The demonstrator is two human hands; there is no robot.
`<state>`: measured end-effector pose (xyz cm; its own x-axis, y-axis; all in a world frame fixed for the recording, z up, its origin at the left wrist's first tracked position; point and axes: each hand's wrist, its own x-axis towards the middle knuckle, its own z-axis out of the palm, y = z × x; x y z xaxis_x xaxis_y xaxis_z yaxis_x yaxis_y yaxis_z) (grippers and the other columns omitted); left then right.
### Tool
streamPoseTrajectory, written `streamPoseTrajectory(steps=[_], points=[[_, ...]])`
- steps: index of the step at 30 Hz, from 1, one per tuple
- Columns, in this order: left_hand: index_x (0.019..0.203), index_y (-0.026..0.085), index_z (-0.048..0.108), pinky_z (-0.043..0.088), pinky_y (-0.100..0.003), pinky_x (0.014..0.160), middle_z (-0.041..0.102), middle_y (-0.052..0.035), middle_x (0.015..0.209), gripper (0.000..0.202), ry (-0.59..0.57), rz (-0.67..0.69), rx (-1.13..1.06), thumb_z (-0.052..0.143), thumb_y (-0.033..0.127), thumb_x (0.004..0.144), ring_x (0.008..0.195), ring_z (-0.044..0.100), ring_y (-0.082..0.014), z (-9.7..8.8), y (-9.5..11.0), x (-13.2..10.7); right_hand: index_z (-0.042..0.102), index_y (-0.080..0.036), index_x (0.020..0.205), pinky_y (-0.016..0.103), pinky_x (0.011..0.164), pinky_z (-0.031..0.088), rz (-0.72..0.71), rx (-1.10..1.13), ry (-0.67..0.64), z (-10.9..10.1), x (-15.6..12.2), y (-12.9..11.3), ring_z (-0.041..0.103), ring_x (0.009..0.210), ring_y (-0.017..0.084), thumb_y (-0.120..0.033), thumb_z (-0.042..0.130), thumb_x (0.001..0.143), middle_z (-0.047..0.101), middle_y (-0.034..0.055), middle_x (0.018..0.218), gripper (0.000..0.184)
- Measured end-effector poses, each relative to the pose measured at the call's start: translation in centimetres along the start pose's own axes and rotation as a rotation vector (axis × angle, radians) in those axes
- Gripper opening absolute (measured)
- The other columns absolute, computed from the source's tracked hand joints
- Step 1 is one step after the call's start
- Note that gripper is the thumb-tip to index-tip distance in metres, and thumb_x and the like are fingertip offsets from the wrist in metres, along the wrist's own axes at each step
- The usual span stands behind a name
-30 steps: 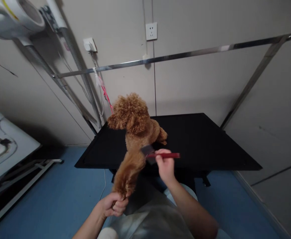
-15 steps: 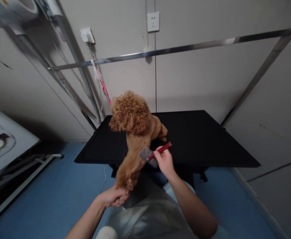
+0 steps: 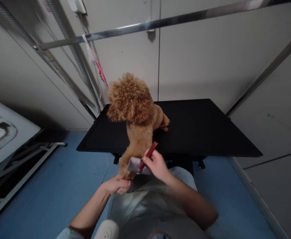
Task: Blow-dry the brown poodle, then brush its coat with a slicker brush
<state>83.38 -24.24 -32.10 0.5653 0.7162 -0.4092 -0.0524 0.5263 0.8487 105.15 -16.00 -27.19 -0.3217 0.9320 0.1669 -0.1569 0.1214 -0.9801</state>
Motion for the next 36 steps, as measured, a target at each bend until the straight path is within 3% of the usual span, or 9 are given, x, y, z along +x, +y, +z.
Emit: streamPoseTrajectory(steps=[3, 7, 9, 12, 17, 21, 25, 29, 36], points=[[0.125, 0.019, 0.043, 0.015, -0.015, 0.036, 0.033, 0.0119, 0.053, 0.067, -0.046, 0.020, -0.128, 0.072, 0.043, 0.070, 0.037, 0.020, -0.0015, 0.0, 0.0, 0.1, 0.056, -0.021, 0.088, 0.031, 0.078, 0.050, -0.127, -0.005, 0.278, -0.2, 0.2, -0.5, 0.062, 0.082, 0.017, -0.029, 0.062, 0.079, 0.063, 0.0011, 0.085, 0.013], [0.090, 0.013, 0.058, 0.012, -0.017, 0.037, 0.029, 0.0104, 0.049, 0.038, -0.106, 0.013, -0.129, 0.070, 0.044, 0.072, 0.038, 0.018, -0.0010, 0.0, -0.1, 0.1, 0.058, -0.020, 0.082, 0.029, 0.066, 0.050, -0.046, -0.037, 0.021, -0.2, 0.3, -0.6, 0.060, 0.068, 0.016, -0.028, 0.065, 0.075, 0.062, -0.0001, 0.074, 0.013], [0.101, 0.014, 0.057, 0.012, -0.017, 0.038, 0.031, 0.0105, 0.052, 0.043, -0.092, 0.023, -0.153, 0.070, 0.043, 0.072, 0.038, 0.017, -0.0009, 0.0, -0.2, 0.0, 0.056, -0.019, 0.085, 0.030, 0.068, 0.051, -0.031, -0.031, 0.062, -0.6, 0.6, -0.4, 0.060, 0.068, 0.016, -0.029, 0.064, 0.077, 0.062, 0.0000, 0.074, 0.015], [0.130, 0.021, 0.041, 0.012, -0.016, 0.039, 0.032, 0.0113, 0.055, 0.068, -0.076, 0.038, -0.183, 0.071, 0.040, 0.072, 0.039, 0.017, -0.0013, -0.2, -0.4, -0.1, 0.055, -0.020, 0.089, 0.034, 0.084, 0.048, -0.208, -0.075, 0.371, -1.3, 0.9, -0.6, 0.060, 0.089, 0.019, -0.028, 0.061, 0.080, 0.062, 0.0034, 0.091, 0.013], [0.100, 0.016, 0.058, 0.010, -0.017, 0.039, 0.030, 0.0103, 0.051, 0.044, -0.072, 0.001, -0.147, 0.071, 0.045, 0.069, 0.038, 0.017, -0.0003, -0.7, -1.0, 0.1, 0.059, -0.019, 0.079, 0.028, 0.063, 0.051, -0.092, -0.084, -0.015, -1.0, 1.5, -0.9, 0.060, 0.066, 0.015, -0.028, 0.068, 0.073, 0.061, -0.0009, 0.070, 0.014], [0.097, 0.019, 0.059, 0.011, -0.016, 0.040, 0.031, 0.0095, 0.054, 0.040, -0.016, 0.020, -0.178, 0.071, 0.044, 0.068, 0.040, 0.017, -0.0004, -1.1, -1.8, 0.2, 0.057, -0.020, 0.089, 0.030, 0.076, 0.050, -0.160, -0.089, 0.284, -1.1, 2.2, -0.5, 0.061, 0.081, 0.017, -0.032, 0.060, 0.080, 0.063, 0.0022, 0.085, 0.015], [0.097, 0.019, 0.061, 0.012, -0.017, 0.038, 0.031, 0.0093, 0.053, 0.041, 0.010, 0.007, -0.204, 0.072, 0.042, 0.065, 0.040, 0.017, -0.0010, -1.6, -2.4, 0.2, 0.060, -0.019, 0.080, 0.029, 0.066, 0.051, -0.144, -0.107, -0.059, -1.2, 3.4, 0.1, 0.061, 0.069, 0.016, -0.031, 0.069, 0.073, 0.064, 0.0009, 0.074, 0.016], [0.089, 0.021, 0.064, 0.014, -0.017, 0.035, 0.032, 0.0090, 0.049, 0.040, 0.054, 0.019, -0.204, 0.074, 0.042, 0.057, 0.036, 0.019, -0.0017, -2.3, -3.0, 0.2, 0.055, -0.020, 0.086, 0.033, 0.074, 0.050, -0.202, -0.050, 0.257, -2.9, 6.7, -0.4, 0.060, 0.075, 0.016, -0.039, 0.049, 0.085, 0.062, 0.0015, 0.078, 0.019], [0.074, 0.022, 0.065, 0.025, -0.016, 0.036, 0.038, 0.0070, 0.045, 0.036, 0.136, -0.012, -0.186, 0.082, 0.043, 0.051, 0.038, 0.033, -0.0043, -2.3, -1.4, -0.1, 0.057, -0.019, 0.079, 0.029, 0.065, 0.050, -0.234, -0.093, 0.136, -4.0, 10.9, -2.4, 0.058, 0.065, 0.015, -0.032, 0.067, 0.071, 0.061, -0.0011, 0.070, 0.018]])
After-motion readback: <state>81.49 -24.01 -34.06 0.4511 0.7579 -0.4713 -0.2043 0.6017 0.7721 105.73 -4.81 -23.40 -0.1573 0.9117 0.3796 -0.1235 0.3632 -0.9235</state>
